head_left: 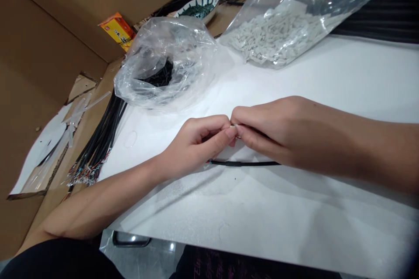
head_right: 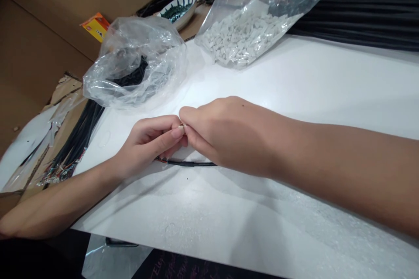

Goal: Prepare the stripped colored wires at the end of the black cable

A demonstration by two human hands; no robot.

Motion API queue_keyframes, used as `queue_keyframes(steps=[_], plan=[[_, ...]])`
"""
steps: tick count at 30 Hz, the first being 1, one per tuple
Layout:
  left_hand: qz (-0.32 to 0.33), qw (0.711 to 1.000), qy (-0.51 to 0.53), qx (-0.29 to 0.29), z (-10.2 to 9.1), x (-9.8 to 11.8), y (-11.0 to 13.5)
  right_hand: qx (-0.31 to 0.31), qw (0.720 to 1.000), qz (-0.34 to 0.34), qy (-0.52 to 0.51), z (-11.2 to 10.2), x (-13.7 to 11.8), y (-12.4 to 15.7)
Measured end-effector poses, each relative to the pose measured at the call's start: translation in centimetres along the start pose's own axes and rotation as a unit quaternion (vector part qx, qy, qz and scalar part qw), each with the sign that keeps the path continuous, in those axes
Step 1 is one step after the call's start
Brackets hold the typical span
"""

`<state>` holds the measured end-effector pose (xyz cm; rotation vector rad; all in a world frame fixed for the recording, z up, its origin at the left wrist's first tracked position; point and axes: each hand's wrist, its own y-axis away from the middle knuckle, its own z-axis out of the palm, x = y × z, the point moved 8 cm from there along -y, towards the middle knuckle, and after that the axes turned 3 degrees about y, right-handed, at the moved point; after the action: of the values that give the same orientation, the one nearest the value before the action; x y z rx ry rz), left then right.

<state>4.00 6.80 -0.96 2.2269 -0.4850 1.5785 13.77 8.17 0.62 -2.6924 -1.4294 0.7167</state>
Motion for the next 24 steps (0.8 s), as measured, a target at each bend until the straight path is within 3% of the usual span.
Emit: queue_keyframes(steps=[17,24], plan=[[0.010,1.000,-0.001,0.012,-0.05,0.17,-0.01,0.039,0.999,0.002,0.026,-0.07,0.15,0.07],[0.005,1.000,-0.006,0.020,-0.11,0.11,-0.08,-0.027,0.996,0.042,0.072,-0.63,-0.42,0.41]])
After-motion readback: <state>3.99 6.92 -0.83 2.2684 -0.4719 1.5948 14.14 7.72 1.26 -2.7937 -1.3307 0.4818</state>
